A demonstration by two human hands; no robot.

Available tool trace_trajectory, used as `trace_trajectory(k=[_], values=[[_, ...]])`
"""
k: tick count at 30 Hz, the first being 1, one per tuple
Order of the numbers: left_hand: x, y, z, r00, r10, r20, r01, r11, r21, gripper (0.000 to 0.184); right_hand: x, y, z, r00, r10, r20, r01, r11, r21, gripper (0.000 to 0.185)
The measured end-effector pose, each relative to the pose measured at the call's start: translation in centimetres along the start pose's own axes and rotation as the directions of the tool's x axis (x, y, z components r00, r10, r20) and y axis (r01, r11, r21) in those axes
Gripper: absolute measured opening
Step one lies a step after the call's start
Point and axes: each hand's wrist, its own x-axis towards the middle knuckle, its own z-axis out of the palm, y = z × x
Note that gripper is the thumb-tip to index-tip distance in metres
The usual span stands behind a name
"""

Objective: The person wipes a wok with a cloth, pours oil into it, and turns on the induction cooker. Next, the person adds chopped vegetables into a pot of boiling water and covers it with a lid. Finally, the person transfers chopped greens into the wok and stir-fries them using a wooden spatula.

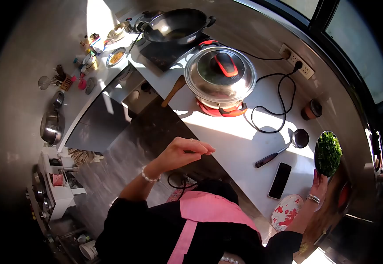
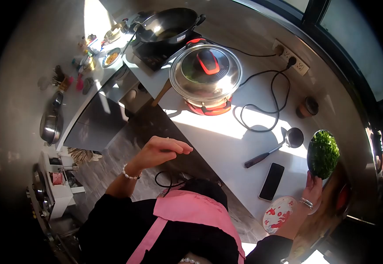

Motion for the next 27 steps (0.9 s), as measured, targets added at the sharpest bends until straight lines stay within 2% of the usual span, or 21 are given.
trace_trajectory(k=[4, 7, 10, 13, 15, 17, 18, 21, 24, 27], values=[[-2.3, -1.4, -2.1, 0.999, -0.026, -0.043, 0.019, 0.99, -0.142, 0.018, -5.9, -2.0, 2.3, 0.99, 0.082, 0.119, -0.059, 0.98, -0.188, 0.027], [-4.3, -2.4, -3.6, 0.994, -0.064, -0.086, 0.036, 0.956, -0.292, 0.018, -9.5, -1.5, 3.5, 0.97, 0.14, 0.197, -0.086, 0.962, -0.259, 0.03], [-6.4, -3.4, -5.5, 0.991, -0.085, -0.103, 0.041, 0.93, -0.365, 0.018, -17.1, -0.8, 9.7, 0.945, 0.22, 0.244, -0.159, 0.956, -0.245, 0.029], [-9.0, -4.3, -7.2, 0.978, -0.186, -0.1, 0.121, 0.883, -0.454, 0.018, -22.5, 2.0, 14.4, 0.863, 0.31, 0.399, -0.204, 0.936, -0.286, 0.03], [-10.6, -4.9, -8.4, 0.964, -0.257, -0.065, 0.187, 0.835, -0.517, 0.018, -25.0, 4.1, 17.1, 0.751, 0.371, 0.546, -0.132, 0.895, -0.426, 0.031], [-12.5, -5.9, -9.5, 0.946, -0.323, -0.031, 0.24, 0.761, -0.603, 0.023, -27.5, 6.5, 20.4, 0.679, 0.413, 0.607, -0.131, 0.881, -0.454, 0.031], [-13.4, -6.2, -10.1, 0.935, -0.354, -0.011, 0.264, 0.72, -0.642, 0.026, -29.6, 7.7, 22.8, 0.754, 0.419, 0.507, -0.161, 0.865, -0.475, 0.033], [-16.4, -7.0, -11.3, 0.957, -0.286, -0.046, 0.119, 0.534, -0.837, 0.041, -31.7, 11.7, 27.1, 0.619, 0.539, 0.571, -0.245, 0.823, -0.512, 0.033], [-18.8, -8.2, -13.3, 0.981, -0.16, -0.111, -0.04, 0.393, -0.919, 0.058, -34.1, 15.2, 31.7, 0.51, 0.597, 0.619, -0.279, 0.796, -0.537, 0.036], [-20.8, -8.0, -15.9, 0.945, -0.203, -0.256, -0.117, 0.522, -0.845, 0.067, -37.0, 18.0, 36.5, 0.527, 0.632, 0.569, -0.238, 0.752, -0.615, 0.036]])
